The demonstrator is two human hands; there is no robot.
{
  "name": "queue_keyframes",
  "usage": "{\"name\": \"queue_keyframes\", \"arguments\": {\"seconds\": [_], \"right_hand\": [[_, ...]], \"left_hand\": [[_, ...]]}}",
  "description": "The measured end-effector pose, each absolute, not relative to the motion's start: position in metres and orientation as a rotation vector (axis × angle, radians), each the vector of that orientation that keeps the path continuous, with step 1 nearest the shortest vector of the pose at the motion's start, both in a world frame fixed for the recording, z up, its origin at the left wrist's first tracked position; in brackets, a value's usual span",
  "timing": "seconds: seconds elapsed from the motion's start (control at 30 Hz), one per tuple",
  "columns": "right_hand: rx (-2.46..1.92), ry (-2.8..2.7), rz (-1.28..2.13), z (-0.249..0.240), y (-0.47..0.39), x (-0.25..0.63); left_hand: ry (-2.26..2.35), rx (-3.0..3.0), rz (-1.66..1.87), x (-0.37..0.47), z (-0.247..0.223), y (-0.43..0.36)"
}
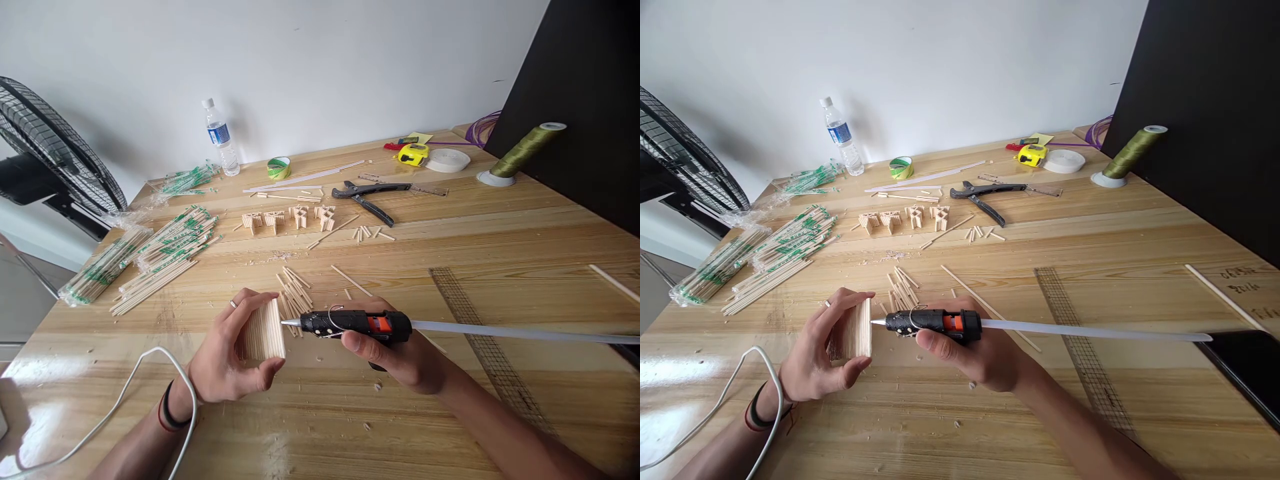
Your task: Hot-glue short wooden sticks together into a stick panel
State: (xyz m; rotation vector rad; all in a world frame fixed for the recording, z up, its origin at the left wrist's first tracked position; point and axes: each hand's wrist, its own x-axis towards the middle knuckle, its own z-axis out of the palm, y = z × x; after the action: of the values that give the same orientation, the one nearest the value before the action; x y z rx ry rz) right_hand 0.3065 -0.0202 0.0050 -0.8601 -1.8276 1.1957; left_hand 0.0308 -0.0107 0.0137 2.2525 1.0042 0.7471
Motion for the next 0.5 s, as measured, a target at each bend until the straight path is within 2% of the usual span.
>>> {"name": "queue_keyframes", "arguments": {"seconds": [0.5], "right_hand": [[-0.94, -1.764, 1.137, -0.005, -0.021, 0.309]], "left_hand": [[0.955, 2.268, 0.724, 0.032, 0.015, -0.011]]}}
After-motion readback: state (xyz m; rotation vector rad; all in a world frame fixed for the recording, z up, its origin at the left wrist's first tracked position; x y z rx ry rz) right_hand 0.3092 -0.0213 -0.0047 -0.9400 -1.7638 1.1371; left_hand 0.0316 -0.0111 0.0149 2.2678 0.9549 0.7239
